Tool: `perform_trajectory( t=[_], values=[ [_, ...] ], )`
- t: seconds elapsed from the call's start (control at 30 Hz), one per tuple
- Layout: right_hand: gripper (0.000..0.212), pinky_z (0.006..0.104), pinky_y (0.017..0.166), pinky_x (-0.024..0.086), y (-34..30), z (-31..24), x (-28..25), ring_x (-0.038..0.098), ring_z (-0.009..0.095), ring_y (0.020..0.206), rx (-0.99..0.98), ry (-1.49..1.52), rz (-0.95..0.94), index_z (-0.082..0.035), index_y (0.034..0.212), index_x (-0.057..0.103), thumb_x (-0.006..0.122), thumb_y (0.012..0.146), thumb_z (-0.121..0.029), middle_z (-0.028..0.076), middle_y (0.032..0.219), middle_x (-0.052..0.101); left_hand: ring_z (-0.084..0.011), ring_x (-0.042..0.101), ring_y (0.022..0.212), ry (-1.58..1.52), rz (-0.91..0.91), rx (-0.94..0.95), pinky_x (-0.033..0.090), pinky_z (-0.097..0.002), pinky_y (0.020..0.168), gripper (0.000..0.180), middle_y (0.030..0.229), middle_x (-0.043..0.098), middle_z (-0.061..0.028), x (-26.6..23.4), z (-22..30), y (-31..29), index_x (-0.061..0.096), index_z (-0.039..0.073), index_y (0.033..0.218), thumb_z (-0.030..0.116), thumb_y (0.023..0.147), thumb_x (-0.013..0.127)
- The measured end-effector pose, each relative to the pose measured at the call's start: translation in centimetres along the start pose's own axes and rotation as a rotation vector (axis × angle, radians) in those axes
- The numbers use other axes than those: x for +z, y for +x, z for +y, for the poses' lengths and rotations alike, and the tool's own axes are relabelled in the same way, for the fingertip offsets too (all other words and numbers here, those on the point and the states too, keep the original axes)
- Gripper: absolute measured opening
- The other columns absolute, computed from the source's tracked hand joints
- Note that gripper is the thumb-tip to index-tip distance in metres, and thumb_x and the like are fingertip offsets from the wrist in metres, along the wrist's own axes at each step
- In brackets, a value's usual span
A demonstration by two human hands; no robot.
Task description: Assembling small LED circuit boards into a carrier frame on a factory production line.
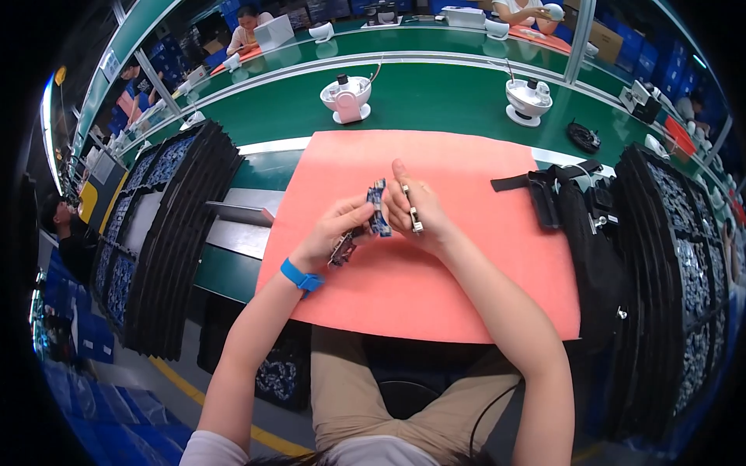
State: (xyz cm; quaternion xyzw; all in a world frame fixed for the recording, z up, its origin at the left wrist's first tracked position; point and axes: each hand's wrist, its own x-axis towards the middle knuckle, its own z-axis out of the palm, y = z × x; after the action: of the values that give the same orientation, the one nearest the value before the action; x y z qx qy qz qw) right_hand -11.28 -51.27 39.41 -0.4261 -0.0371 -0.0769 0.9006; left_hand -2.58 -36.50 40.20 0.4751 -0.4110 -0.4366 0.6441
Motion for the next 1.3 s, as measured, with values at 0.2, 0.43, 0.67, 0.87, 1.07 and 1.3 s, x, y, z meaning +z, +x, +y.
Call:
perform_trajectory(
  t=[0.2, 0.43, 0.67, 0.87, 1.07, 1.3],
  values=[
    [0.054, 0.0237, 0.037, 0.026, 0.7, 0.9, 0.3, 0.030, 0.010, 0.035, -0.016, -0.165, 0.340, -0.014, 0.056, 0.039, 0.037, 0.096, -0.050, -0.002, 0.044, 0.035, -0.0057, 0.038, 0.052, -0.108, 0.196, 0.098, 0.026, -0.0205, 0.045, 0.029, 0.065, 0.045, 0.0012, -1.9, 1.2, -1.4, 0.052, 0.005, 0.078, 0.028, 0.096, 0.048],
    [0.044, 0.0214, 0.040, 0.029, 0.5, 0.6, -1.0, 0.039, 0.007, 0.043, -0.033, -0.383, 0.412, -0.013, 0.067, 0.045, 0.044, 0.095, -0.047, -0.003, 0.052, 0.041, -0.0093, 0.029, 0.051, -0.385, 0.238, 0.447, 0.025, -0.0255, 0.052, 0.029, 0.073, 0.037, -0.0011, -2.9, 2.8, -15.0, 0.048, 0.005, 0.082, 0.029, 0.097, 0.043],
    [0.050, 0.0203, 0.048, 0.030, 0.5, 1.9, 1.0, 0.037, 0.004, 0.049, -0.020, -0.784, 0.424, -0.013, 0.061, 0.042, 0.042, 0.095, -0.050, -0.004, 0.054, 0.038, -0.0071, 0.034, 0.047, -0.580, 1.294, 0.383, 0.027, -0.0221, 0.045, 0.025, 0.068, 0.048, 0.0020, -6.9, -5.0, -32.2, 0.059, 0.005, 0.090, 0.028, 0.094, 0.053],
    [0.048, 0.0209, 0.047, 0.029, 0.3, 1.9, 1.5, 0.035, 0.005, 0.048, -0.052, -0.782, 0.437, -0.013, 0.062, 0.042, 0.042, 0.095, -0.047, -0.004, 0.055, 0.037, -0.0075, 0.039, 0.040, -0.653, 1.648, -0.309, 0.029, -0.0238, 0.037, 0.026, 0.053, 0.051, 0.0037, -10.1, -21.1, -47.3, 0.057, 0.010, 0.077, 0.030, 0.092, 0.052],
    [0.047, 0.0198, 0.044, 0.027, 0.1, 2.2, 0.8, 0.032, 0.004, 0.046, -0.082, -0.777, 0.468, -0.013, 0.062, 0.041, 0.043, 0.096, -0.045, -0.004, 0.052, 0.035, -0.0161, 0.061, 0.074, -0.462, 1.973, -0.366, 0.049, -0.0279, 0.067, 0.009, 0.087, 0.066, -0.0079, -10.9, -26.7, -46.4, 0.062, -0.001, 0.092, 0.005, 0.086, 0.059],
    [0.047, 0.0203, 0.042, 0.025, 0.5, 2.3, 1.6, 0.030, 0.004, 0.043, -0.081, -0.775, 0.493, -0.014, 0.062, 0.039, 0.041, 0.096, -0.046, -0.004, 0.049, 0.035, -0.0129, 0.054, 0.058, -0.143, 1.979, -0.333, 0.040, -0.0252, 0.052, 0.009, 0.074, 0.064, -0.0042, -16.4, -28.0, -45.3, 0.068, 0.003, 0.086, 0.009, 0.079, 0.068]
  ],
)
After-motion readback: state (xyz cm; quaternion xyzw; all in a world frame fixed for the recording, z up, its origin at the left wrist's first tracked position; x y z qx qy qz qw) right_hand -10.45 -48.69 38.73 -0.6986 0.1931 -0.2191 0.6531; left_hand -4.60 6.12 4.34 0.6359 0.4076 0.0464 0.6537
